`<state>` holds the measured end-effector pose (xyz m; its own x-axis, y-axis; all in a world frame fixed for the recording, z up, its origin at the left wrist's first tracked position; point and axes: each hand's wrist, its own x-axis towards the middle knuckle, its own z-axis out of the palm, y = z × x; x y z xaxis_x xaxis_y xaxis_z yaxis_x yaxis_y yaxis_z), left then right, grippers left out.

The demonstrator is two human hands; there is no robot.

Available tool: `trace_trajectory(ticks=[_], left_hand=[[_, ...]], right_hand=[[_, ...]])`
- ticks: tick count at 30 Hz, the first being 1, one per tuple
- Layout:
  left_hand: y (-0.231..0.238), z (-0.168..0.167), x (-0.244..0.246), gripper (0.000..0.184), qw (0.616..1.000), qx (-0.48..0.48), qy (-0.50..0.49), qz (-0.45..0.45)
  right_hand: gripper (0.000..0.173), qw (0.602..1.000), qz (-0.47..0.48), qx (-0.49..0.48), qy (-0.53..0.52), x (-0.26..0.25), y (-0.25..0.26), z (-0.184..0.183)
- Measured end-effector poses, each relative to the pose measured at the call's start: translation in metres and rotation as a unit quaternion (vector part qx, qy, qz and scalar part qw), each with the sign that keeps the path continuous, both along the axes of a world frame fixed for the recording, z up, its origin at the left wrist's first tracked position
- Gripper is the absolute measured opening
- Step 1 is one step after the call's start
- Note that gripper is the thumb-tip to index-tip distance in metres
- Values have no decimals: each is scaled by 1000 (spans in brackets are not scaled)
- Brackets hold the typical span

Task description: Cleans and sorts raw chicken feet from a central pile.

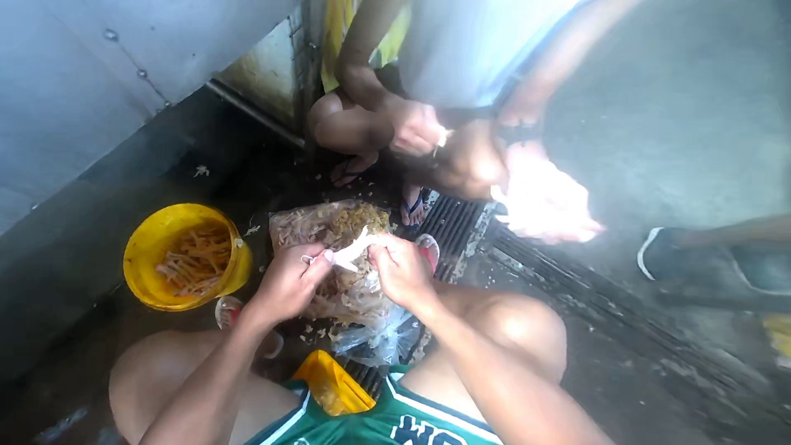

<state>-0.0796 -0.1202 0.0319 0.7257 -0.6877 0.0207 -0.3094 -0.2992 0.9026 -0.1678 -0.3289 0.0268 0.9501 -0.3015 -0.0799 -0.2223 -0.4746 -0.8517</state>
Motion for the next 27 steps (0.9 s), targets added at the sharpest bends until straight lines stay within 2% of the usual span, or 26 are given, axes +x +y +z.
trace_trajectory(ticks=[5,8,10,12,15,17,19,21,23,27], left_hand=[[4,2,-1,33,999,-20,-18,24],[20,11,4,35,996,-73,-23,51],[31,17,10,35,992,-113,-28,48],[37,18,15,33,992,-120,-40,29],[34,15,18,28,994,-92,-50,-16],[29,12,17,26,994,-87,-49,-43],[23,10,18,26,994,-76,-45,-59],[20,7,20,23,996,-59,-46,-54],[17,5,21,19,997,-39,-40,-49],[13,5,18,16,998,-16,-8,-57]], right_hand=[[29,996,-53,-67,34,7,-13,1],[29,989,-133,-37,58,14,-43,-6],[29,989,-143,-6,46,13,-56,-7],[29,993,-105,51,10,7,-51,-3],[38,990,15,135,-36,-2,-32,-2],[38,969,92,215,-77,-7,-23,-4],[36,929,166,315,-100,-9,-19,-8],[38,907,178,370,-91,-9,-15,-13],[47,920,136,366,-39,-7,-8,-11],[32,949,118,291,28,-3,6,-12]])
